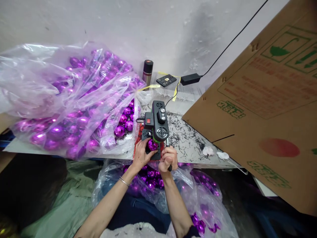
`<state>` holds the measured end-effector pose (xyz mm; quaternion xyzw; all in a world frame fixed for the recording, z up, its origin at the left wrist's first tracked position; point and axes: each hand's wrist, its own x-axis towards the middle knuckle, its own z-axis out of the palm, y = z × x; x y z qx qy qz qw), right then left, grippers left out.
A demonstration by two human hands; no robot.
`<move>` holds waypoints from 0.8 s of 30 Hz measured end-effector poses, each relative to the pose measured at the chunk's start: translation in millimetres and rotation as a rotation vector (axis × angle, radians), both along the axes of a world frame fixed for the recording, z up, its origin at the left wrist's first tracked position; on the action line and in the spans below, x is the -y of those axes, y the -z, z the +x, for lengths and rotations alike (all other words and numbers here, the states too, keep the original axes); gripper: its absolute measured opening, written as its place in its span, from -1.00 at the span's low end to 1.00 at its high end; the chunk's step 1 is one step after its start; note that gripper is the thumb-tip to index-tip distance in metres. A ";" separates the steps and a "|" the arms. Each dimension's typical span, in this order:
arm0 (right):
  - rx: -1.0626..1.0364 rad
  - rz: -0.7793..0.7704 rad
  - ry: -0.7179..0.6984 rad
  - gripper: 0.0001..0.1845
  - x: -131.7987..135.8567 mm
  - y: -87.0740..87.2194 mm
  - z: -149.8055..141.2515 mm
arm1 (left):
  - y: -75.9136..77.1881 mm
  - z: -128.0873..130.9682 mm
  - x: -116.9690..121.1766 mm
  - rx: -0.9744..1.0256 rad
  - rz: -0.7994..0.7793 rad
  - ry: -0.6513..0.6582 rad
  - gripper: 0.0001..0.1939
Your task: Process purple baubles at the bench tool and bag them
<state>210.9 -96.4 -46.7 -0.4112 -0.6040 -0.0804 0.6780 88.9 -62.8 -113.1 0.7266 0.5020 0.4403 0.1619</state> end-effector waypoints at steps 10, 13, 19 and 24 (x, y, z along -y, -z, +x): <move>-0.036 -0.140 -0.003 -0.56 2.3 -73.3 1.0 | -0.5 1.7 -4.7 0.044 -0.016 0.002 -0.40; -0.086 -0.215 -0.016 -0.55 0.5 -97.3 -0.3 | -6.5 0.1 -7.4 0.084 -0.063 0.026 -0.37; -0.059 -0.258 0.043 -0.76 20.6 -76.3 13.4 | -6.1 -38.8 36.0 0.246 -0.116 0.040 -0.20; 0.115 -0.551 -0.069 -0.72 78.7 -2.7 24.8 | 13.1 -79.6 92.8 0.046 -0.364 0.176 -0.18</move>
